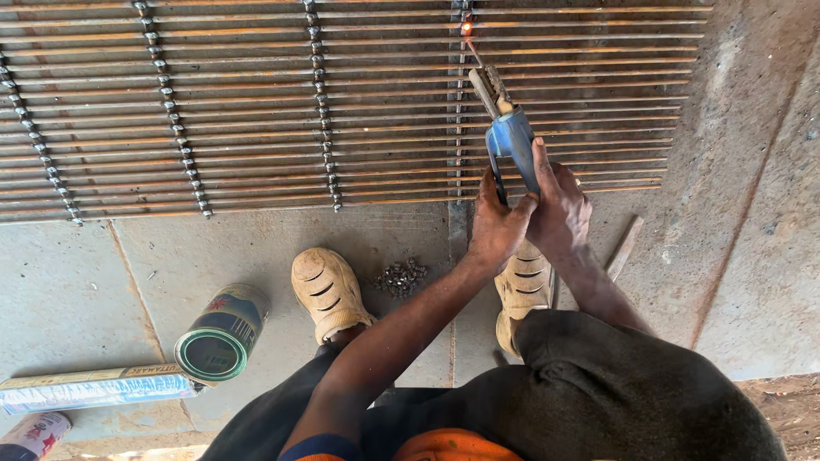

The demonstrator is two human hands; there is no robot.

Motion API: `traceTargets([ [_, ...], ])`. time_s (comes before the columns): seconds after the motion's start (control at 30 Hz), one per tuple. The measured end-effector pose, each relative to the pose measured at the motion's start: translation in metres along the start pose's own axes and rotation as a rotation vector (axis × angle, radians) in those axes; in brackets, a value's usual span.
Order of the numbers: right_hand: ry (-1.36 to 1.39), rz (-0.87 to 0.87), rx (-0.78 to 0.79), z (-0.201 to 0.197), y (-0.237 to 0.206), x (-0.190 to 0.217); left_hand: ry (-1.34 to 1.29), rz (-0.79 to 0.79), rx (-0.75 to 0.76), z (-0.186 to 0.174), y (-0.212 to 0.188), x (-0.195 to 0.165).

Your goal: The person places small metal pieces onto a metal grate and then uses a welding torch to weld them in place. The person is wearing beige open-toed shoes and an orange shirt.

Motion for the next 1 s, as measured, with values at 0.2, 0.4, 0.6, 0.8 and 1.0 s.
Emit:
traceTargets([
  [0.2,0.014,-0.02,-0.007,0.001,0.0,0.0,-0.091,0.01,-0.004,-0.001,0.0,-0.005],
  [0.4,0.008,-0.036,-0.018,0.004,0.003,-0.001,-0.061,-0.07,0.022,0.0,0.0,-0.006],
  [0.6,0.013,-0.084,-0.042,-0.003,0.002,0.007,-0.056,0.063,-0.057,-0.006,-0.006,-0.019],
  [0.8,0.018,-0.068,-0.037,-0.001,0.003,0.008,-0.128,0.071,-0.042,-0.006,-0.004,-0.017],
  [1.0,0.008,-0.026,0.016,0.005,0.005,0.002,-0.091,0.021,-0.066,-0.007,-0.001,-0.01],
])
Point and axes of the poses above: each hand's wrist, its own y-axis towards the middle knuckle, its own z-axis out of the palm, x = y × z, the point moved 9 cm from there along y, towards the middle knuckle, and after that the axes turned 10 degrees about x, right-handed, at the moved point
